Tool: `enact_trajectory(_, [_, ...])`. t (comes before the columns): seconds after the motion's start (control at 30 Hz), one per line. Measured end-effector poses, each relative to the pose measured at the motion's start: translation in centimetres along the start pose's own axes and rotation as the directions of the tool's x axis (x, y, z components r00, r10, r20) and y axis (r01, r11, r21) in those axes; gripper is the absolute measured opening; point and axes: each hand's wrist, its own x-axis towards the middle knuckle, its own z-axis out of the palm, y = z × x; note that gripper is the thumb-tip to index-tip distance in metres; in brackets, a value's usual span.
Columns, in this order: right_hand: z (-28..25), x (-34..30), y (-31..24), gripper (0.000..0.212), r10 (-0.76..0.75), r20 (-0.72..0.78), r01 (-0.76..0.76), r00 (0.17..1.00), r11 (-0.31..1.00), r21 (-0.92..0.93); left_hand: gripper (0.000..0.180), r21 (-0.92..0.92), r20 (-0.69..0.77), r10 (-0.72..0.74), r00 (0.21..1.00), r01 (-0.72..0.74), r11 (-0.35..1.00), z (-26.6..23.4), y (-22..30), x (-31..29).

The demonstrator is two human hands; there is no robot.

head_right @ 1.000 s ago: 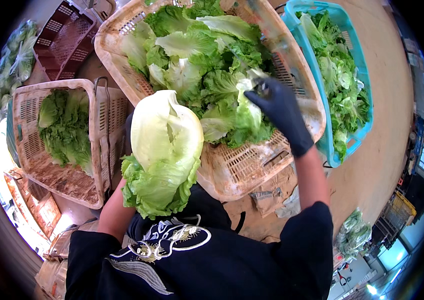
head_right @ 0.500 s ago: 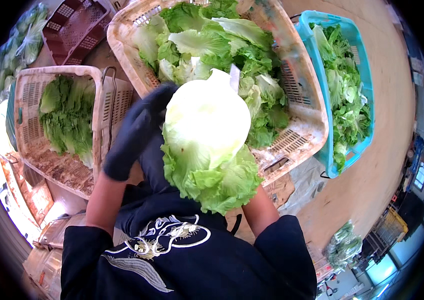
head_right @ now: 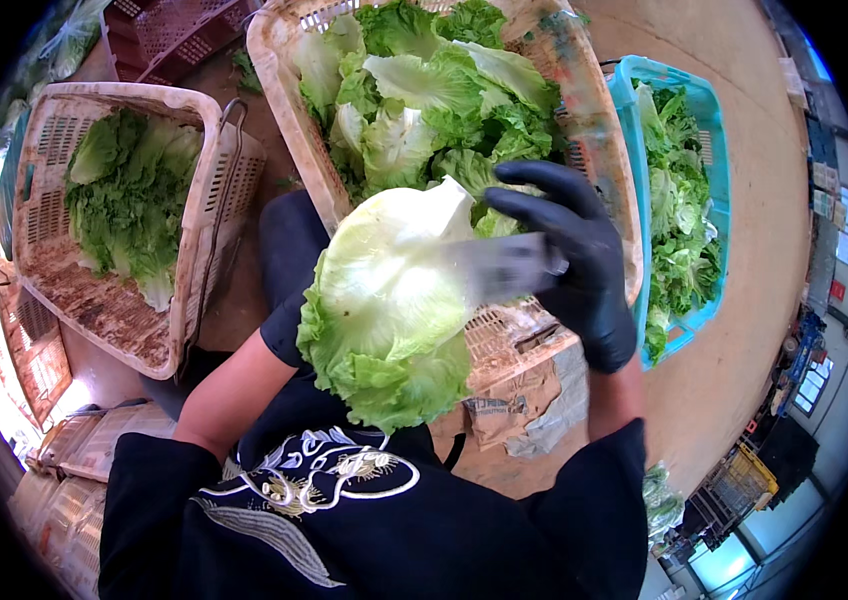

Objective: The person selects heads of lettuce from a bin, trims the stem ends and removes outer leaves with a knife, and places the cleaned lettuce into a different bin.

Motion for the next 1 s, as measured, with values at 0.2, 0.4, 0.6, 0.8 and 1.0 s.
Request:
enact_trajectory(0.2, [0.5, 2.4, 0.0, 0.042, -0.203, 0.331, 0.228, 0.922, 0.973, -0.04, 0.037, 0.222, 0.177, 0.142, 0.974, -0.18, 0.958, 0.8, -1.3, -1.1])
enact_trajectory(0.4, [1.2, 2.1, -0.6, 0.041, -0.23, 0.497, 0.31, 0.837, 0.947, -0.084, 0.038, -0.088, 0.19, -0.07, 0.979, 0.089, 0.992, -2.4, -1.6, -1.8])
enact_trajectory(0.6, [1.8, 0.5, -0.6, 0.035, -0.16, 0.319, 0.108, 0.934, 0.979, 0.175, 0.039, 0.105, 0.434, 0.069, 0.898, -0.126, 0.986, -0.1, -0.4, -3.4])
enact_trajectory(0.8, [5.2, -4.1, -0.6, 0.023, 0.567, -0.083, -0.274, 0.82, 0.515, 0.812, 0.041, 0.738, 0.172, -0.014, 0.985, -0.119, 0.664, -2.4, -1.4, -1.7])
enact_trajectory(1.0, [5.9, -7.4, 3.6, 0.018, 0.855, -0.122, -0.555, 0.504, 0.429, 0.713, 0.039, 0.393, 0.151, -0.012, 0.988, -0.049, 0.918, -2.9, -1.0, -1.7])
